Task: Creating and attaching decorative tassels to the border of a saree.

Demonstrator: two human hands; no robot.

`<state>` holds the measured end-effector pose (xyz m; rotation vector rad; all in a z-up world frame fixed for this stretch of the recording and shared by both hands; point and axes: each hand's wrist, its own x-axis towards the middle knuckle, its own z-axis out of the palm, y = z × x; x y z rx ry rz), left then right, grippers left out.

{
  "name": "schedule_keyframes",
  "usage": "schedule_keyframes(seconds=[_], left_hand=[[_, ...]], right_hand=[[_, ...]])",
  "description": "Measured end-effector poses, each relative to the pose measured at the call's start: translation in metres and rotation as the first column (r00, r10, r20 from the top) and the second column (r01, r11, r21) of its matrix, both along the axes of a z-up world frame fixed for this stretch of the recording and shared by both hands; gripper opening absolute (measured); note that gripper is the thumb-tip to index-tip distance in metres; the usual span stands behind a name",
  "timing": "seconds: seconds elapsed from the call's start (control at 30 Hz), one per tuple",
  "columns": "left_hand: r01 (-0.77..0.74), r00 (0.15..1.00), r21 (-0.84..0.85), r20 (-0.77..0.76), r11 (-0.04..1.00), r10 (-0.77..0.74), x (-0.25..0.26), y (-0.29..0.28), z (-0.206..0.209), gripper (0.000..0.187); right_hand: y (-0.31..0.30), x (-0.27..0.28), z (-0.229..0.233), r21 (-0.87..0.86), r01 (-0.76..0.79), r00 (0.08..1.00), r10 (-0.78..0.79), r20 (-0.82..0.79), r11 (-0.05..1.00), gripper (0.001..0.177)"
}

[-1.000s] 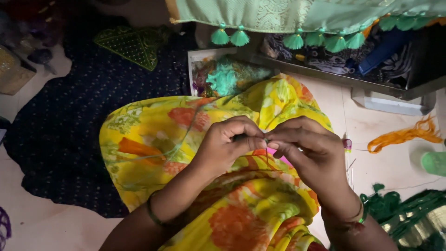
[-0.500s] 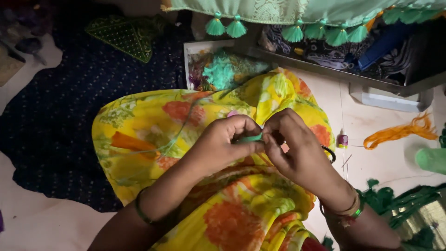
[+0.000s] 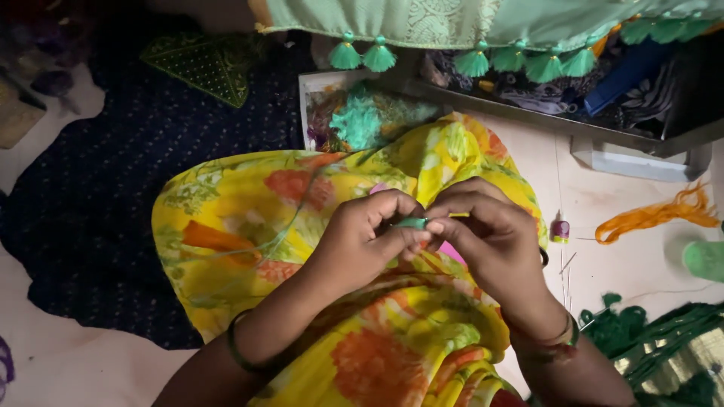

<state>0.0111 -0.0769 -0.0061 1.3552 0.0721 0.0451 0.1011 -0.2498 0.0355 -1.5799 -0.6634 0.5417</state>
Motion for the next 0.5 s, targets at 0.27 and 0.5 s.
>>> schedule_keyframes(seconds=[0.27,0.5], left_hand=[[-0.133,0.974,0.158,0.202,0.978,0.099,-0.005,-0.009,0.011,0.012],[-0.157,0.974,0.1,0.18,0.983,0.137,-0.005,-0.004,0.001,0.017]], right_hand=[[-0.007,0.002,-0.036,0.387,0.029,0.856,0.177,-0.486,0.922,0.009],[0.007,0.002,-0.003,0.268,0.148,0.932,-0.043,-0.361,0.952,0.022]])
